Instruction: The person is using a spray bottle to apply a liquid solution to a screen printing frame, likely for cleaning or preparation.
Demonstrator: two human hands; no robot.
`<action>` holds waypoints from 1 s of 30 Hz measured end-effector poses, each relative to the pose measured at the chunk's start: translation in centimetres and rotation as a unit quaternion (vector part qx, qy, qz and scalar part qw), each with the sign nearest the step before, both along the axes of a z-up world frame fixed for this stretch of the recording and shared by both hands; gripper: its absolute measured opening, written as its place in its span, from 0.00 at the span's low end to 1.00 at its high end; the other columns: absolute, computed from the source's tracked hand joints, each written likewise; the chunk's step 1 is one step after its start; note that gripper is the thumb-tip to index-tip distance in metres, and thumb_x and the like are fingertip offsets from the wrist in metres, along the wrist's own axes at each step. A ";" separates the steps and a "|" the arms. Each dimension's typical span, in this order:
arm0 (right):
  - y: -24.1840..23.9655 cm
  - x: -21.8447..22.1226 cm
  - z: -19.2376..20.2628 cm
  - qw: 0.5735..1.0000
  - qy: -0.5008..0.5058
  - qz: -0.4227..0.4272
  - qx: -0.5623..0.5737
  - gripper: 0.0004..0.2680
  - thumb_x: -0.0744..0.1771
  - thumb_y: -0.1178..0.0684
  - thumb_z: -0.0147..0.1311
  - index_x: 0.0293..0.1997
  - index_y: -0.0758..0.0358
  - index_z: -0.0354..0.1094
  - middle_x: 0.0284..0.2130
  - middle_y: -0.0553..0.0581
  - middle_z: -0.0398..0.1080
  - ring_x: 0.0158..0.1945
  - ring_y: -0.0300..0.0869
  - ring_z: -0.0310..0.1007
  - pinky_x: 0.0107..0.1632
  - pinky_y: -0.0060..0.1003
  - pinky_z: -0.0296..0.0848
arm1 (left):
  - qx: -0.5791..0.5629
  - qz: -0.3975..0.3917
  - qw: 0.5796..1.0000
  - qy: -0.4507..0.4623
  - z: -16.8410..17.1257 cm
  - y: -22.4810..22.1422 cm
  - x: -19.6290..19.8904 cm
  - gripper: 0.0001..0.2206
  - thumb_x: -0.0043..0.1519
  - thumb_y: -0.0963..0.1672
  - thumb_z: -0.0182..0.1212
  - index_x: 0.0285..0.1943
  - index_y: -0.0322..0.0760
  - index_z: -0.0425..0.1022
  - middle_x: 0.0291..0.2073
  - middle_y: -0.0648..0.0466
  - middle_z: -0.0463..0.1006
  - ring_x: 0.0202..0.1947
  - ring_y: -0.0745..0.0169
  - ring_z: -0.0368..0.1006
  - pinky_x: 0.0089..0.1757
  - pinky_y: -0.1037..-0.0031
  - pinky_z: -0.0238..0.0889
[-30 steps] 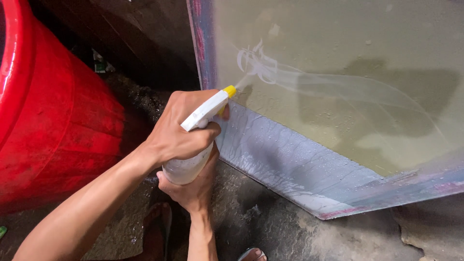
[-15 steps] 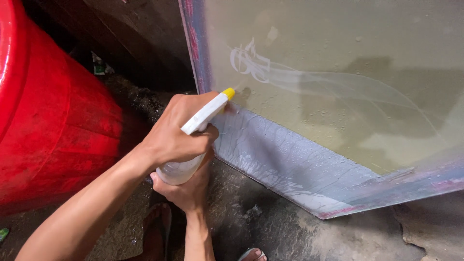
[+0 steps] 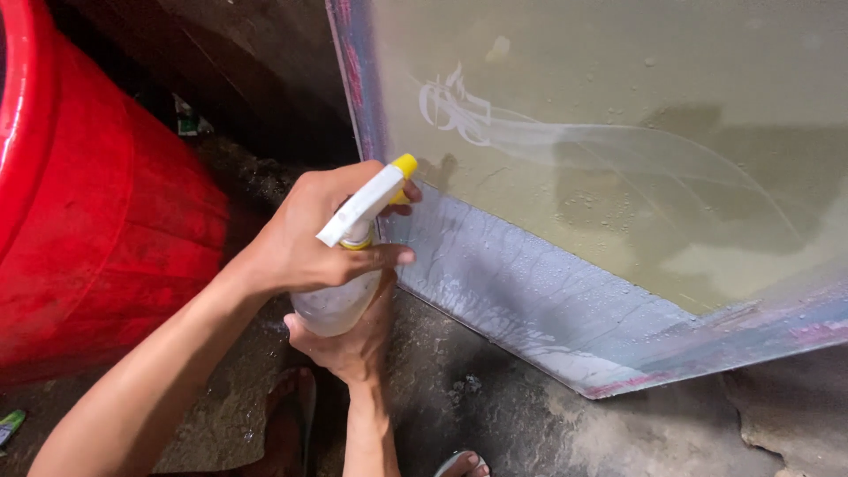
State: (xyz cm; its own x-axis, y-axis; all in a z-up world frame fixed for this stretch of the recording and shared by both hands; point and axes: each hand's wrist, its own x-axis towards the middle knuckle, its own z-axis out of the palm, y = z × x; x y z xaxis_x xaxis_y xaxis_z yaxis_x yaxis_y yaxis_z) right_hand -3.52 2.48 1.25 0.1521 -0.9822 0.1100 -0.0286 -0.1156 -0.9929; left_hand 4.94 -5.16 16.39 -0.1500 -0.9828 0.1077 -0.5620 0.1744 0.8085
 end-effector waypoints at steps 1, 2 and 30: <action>0.2 0.2 -0.2 0.999 -0.016 -0.006 -0.035 0.42 0.55 0.36 0.63 0.70 0.68 0.42 0.61 0.68 0.60 0.64 0.57 0.66 0.60 0.51 0.71 | -0.016 0.000 1.000 -0.016 0.0 -0.1 0.1 0.19 0.50 0.45 0.76 0.47 0.39 0.75 0.39 0.58 0.81 0.39 0.68 0.79 0.43 0.76 0.71; 0.3 0.2 -0.5 0.997 -0.030 -0.014 -0.071 0.43 0.58 0.29 0.59 0.72 0.69 0.40 0.64 0.70 0.57 0.68 0.59 0.63 0.64 0.51 0.68 | -0.032 -0.002 0.999 -0.031 0.0 -0.4 0.1 0.18 0.50 0.47 0.77 0.45 0.39 0.77 0.38 0.58 0.81 0.39 0.69 0.77 0.42 0.76 0.68; -1.1 -0.4 -0.8 0.988 -0.078 0.017 -0.130 0.43 0.50 0.49 0.68 0.70 0.65 0.43 0.56 0.62 0.60 0.59 0.50 0.67 0.58 0.53 0.68 | -0.070 0.100 0.992 -0.011 -0.7 -0.1 -1.4 0.07 0.48 0.41 0.69 0.26 0.37 0.72 0.17 0.50 0.71 0.20 0.55 0.68 0.29 0.68 0.64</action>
State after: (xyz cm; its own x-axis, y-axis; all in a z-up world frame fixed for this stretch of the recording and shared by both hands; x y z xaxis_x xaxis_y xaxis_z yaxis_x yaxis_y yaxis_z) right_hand -3.90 1.43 0.43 0.1457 -0.9121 0.3831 0.1313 -0.3660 -0.9213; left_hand 3.49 -5.23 15.68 0.0432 -0.9686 0.2447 -0.6145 0.1674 0.7709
